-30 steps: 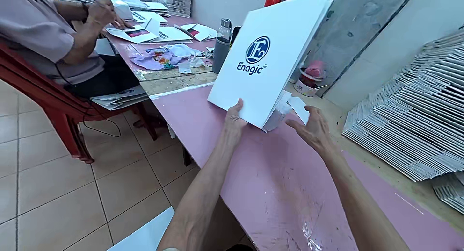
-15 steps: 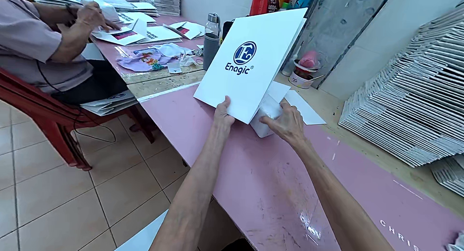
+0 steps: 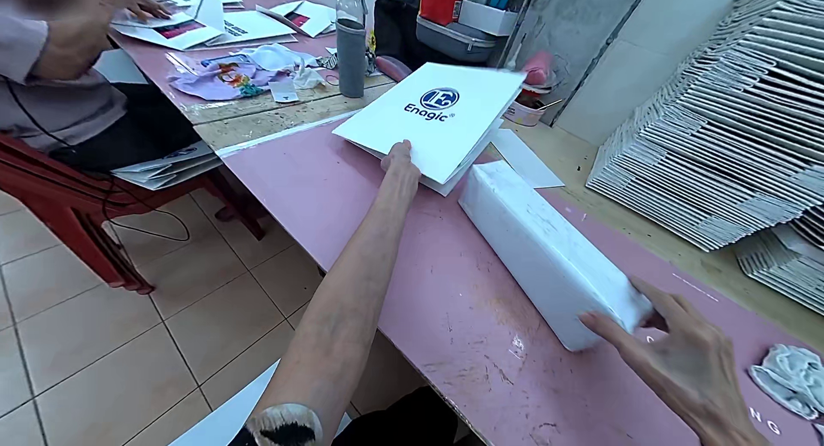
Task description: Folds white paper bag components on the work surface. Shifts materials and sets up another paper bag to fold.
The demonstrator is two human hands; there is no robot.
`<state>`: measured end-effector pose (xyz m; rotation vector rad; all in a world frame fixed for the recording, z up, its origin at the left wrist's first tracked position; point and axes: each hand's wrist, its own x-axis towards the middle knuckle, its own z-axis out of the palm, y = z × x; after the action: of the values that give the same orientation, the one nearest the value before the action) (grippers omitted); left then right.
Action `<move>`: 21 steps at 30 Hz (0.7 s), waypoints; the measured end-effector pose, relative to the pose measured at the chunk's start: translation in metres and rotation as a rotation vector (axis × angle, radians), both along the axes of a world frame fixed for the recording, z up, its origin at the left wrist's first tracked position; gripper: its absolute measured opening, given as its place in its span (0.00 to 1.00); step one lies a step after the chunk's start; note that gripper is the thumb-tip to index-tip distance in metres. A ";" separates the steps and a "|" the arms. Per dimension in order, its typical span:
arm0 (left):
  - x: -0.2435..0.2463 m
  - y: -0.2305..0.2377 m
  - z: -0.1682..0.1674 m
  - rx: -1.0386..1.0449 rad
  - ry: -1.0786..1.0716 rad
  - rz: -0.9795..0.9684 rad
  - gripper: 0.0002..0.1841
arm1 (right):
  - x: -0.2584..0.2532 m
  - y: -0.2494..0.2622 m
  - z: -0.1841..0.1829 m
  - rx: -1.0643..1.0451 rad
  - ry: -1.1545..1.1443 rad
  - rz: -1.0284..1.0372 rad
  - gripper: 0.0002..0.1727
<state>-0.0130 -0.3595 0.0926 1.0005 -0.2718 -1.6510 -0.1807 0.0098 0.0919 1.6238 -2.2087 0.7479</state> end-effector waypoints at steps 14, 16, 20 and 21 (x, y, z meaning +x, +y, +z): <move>-0.037 0.001 -0.022 -0.235 -1.023 0.059 0.45 | 0.021 0.019 0.019 0.380 0.137 -0.247 0.56; -0.038 0.000 -0.018 -0.210 -1.149 0.046 0.43 | 0.022 0.020 0.017 0.372 0.146 -0.256 0.56; -0.038 -0.005 -0.017 -0.127 -1.269 0.017 0.44 | 0.020 0.019 0.014 0.358 0.163 -0.250 0.55; -0.038 -0.005 -0.016 -0.109 -1.233 0.013 0.46 | 0.021 0.019 0.014 0.359 0.167 -0.252 0.55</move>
<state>-0.0506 -0.3647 0.0767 1.8152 -1.1333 -0.7931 -0.1602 0.0286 0.1064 1.4485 -2.4602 0.1476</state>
